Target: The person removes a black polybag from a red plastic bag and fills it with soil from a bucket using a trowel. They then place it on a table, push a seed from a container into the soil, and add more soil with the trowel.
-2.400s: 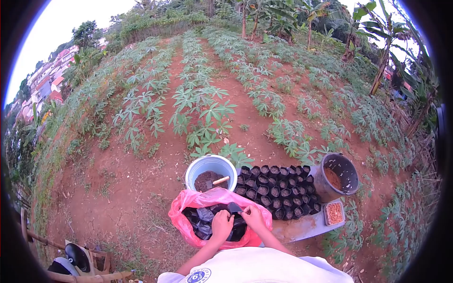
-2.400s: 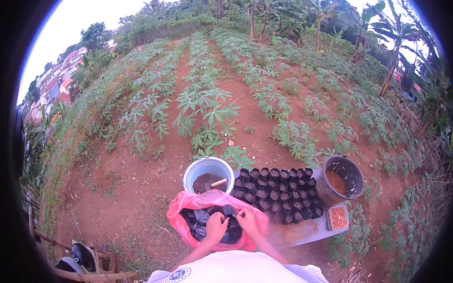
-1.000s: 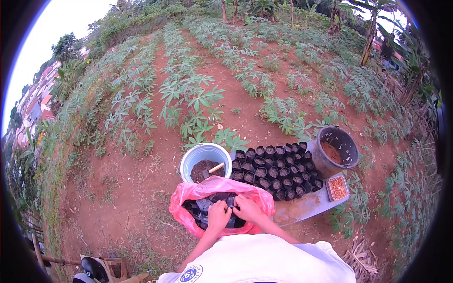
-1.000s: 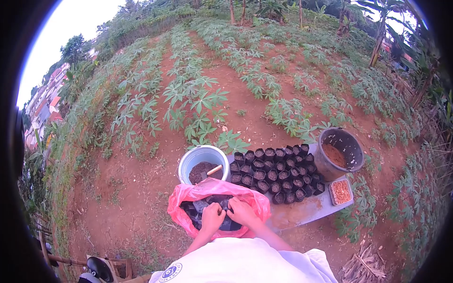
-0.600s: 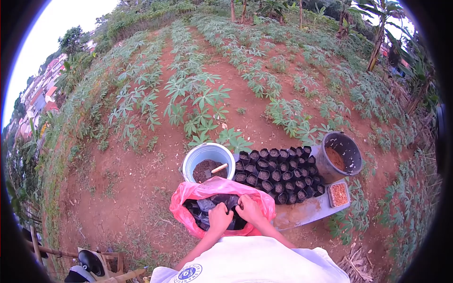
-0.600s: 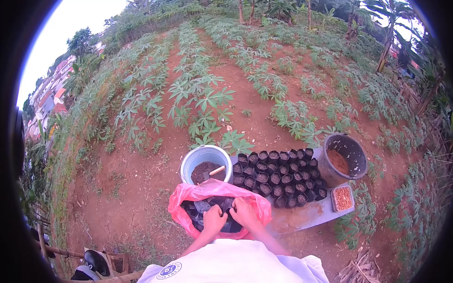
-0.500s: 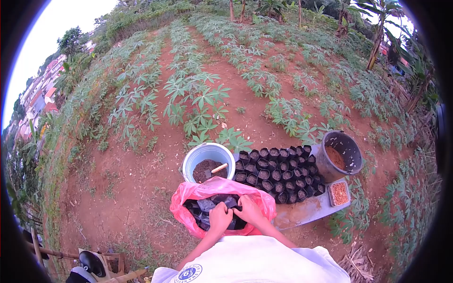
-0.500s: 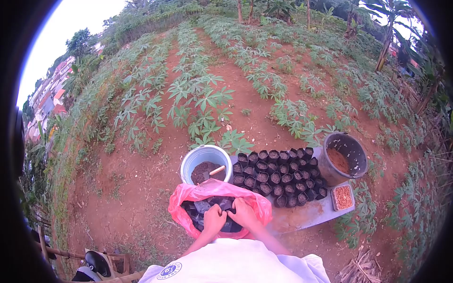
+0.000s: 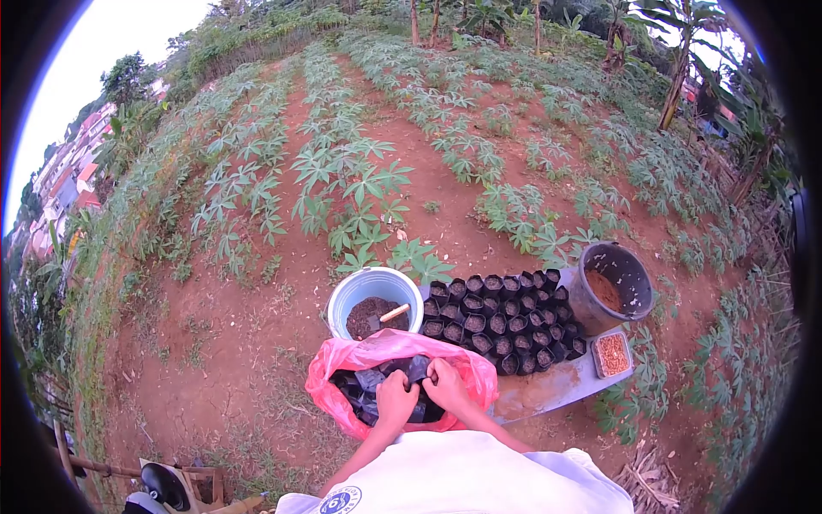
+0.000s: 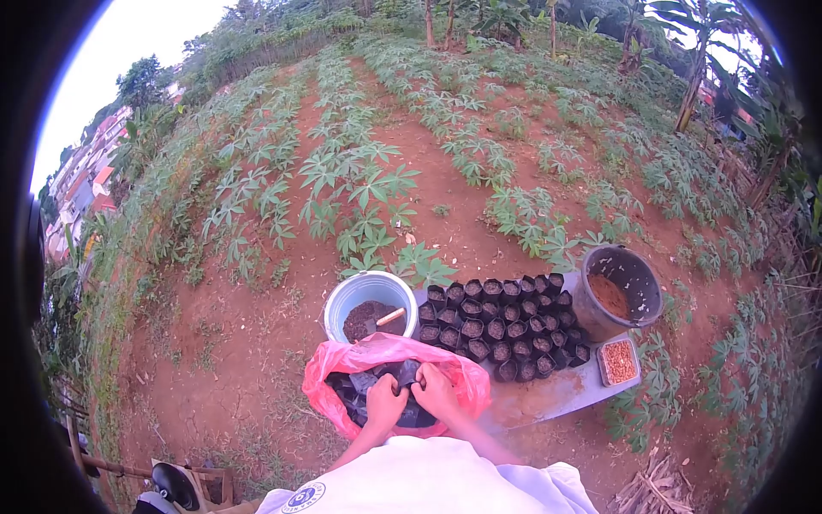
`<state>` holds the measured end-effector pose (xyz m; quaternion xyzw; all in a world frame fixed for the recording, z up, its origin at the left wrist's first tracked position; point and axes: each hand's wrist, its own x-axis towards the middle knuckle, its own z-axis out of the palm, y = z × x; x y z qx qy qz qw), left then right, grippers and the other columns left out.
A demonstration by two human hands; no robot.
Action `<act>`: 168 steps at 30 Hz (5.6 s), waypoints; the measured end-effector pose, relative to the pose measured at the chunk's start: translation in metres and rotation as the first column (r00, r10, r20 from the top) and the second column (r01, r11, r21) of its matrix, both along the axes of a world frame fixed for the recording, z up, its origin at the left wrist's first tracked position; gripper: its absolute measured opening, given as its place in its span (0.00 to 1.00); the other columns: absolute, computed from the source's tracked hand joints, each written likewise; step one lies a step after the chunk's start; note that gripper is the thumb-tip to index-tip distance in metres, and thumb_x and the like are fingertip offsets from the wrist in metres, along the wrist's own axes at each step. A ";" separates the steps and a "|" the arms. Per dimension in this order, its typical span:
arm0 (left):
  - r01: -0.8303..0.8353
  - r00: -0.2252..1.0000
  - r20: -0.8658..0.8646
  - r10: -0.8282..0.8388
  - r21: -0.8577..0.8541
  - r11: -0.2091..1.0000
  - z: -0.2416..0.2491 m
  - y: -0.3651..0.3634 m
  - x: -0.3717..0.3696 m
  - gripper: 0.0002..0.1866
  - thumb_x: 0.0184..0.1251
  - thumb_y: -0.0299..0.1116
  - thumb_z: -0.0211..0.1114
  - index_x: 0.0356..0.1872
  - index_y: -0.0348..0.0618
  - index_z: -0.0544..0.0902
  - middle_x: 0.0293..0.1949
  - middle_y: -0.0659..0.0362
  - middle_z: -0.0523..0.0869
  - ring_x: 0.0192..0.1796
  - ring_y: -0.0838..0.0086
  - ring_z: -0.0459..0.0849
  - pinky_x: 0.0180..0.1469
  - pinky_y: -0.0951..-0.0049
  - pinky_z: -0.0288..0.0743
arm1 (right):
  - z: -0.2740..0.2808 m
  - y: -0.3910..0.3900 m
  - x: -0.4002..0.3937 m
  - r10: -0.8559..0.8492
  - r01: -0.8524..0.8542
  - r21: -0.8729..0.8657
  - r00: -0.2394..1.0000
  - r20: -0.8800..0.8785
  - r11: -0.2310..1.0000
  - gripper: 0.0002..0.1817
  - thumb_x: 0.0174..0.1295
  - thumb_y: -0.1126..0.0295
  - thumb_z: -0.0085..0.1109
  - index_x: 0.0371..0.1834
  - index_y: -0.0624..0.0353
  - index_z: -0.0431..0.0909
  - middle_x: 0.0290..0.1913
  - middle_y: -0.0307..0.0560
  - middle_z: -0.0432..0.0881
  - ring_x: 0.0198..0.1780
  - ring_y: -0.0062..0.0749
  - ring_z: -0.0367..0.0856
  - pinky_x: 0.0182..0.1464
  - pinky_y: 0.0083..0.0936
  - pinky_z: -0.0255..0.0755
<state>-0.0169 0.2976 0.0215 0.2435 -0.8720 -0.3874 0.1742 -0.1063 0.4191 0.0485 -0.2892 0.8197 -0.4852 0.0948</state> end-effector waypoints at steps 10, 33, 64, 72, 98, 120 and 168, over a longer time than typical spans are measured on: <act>-0.032 0.995 -0.093 0.045 0.136 0.990 0.008 -0.004 0.011 0.12 0.54 0.31 0.69 0.25 0.38 0.74 0.22 0.50 0.80 0.27 0.52 0.81 0.34 0.53 0.73 | -0.010 0.008 0.004 0.084 -0.073 0.096 0.990 -0.115 0.993 0.13 0.52 0.76 0.65 0.38 0.62 0.71 0.36 0.50 0.73 0.36 0.40 0.79 0.39 0.35 0.73; -0.164 0.986 -0.009 0.164 -0.013 0.986 0.059 0.048 0.013 0.14 0.49 0.30 0.72 0.25 0.39 0.71 0.23 0.50 0.77 0.29 0.51 0.80 0.34 0.53 0.73 | 0.008 0.049 -0.012 0.064 -0.062 -0.165 0.998 0.006 0.984 0.12 0.49 0.82 0.63 0.30 0.61 0.67 0.28 0.44 0.71 0.29 0.33 0.73 0.33 0.28 0.68; -0.224 0.971 -0.151 0.183 -0.327 0.918 0.064 0.129 0.053 0.10 0.50 0.25 0.67 0.29 0.42 0.73 0.32 0.53 0.74 0.39 0.56 0.75 0.44 0.58 0.65 | 0.000 0.110 0.005 0.473 -0.474 0.010 0.879 0.067 0.880 0.14 0.53 0.76 0.68 0.35 0.61 0.69 0.28 0.44 0.75 0.31 0.32 0.79 0.35 0.31 0.72; -0.299 0.937 -0.249 0.243 -0.219 0.929 0.077 0.105 0.034 0.10 0.51 0.24 0.63 0.28 0.40 0.69 0.30 0.53 0.71 0.38 0.56 0.74 0.43 0.56 0.64 | 0.016 0.073 0.004 0.288 -0.055 -0.330 0.636 0.716 0.943 0.15 0.59 0.81 0.61 0.44 0.56 0.67 0.33 0.37 0.72 0.30 0.18 0.73 0.30 0.18 0.71; 0.243 0.930 -0.338 0.144 0.859 0.450 0.025 -0.178 0.044 0.24 0.63 0.28 0.56 0.62 0.38 0.73 0.56 0.57 0.79 0.59 0.73 0.77 0.63 0.71 0.68 | 0.053 -0.160 -0.076 0.324 -0.337 -0.016 0.888 0.325 0.941 0.25 0.66 0.68 0.61 0.65 0.61 0.69 0.52 0.49 0.77 0.52 0.32 0.79 0.56 0.27 0.73; 0.266 0.897 -0.346 0.276 0.920 0.288 0.020 -0.199 0.060 0.20 0.70 0.34 0.56 0.60 0.38 0.73 0.51 0.56 0.82 0.53 0.71 0.82 0.59 0.65 0.77 | -0.037 -0.201 -0.168 0.627 -0.280 0.875 0.778 -0.033 0.394 0.14 0.57 0.74 0.57 0.46 0.53 0.81 0.44 0.54 0.85 0.49 0.51 0.84 0.50 0.45 0.78; -0.100 0.904 -0.280 0.324 0.597 0.796 0.061 0.111 0.008 0.17 0.71 0.31 0.57 0.58 0.37 0.76 0.53 0.54 0.76 0.59 0.67 0.75 0.66 0.68 0.65 | 0.026 0.108 -0.022 0.303 0.165 -0.504 0.629 0.716 0.848 0.12 0.66 0.67 0.63 0.47 0.52 0.70 0.32 0.30 0.71 0.28 0.12 0.68 0.29 0.14 0.63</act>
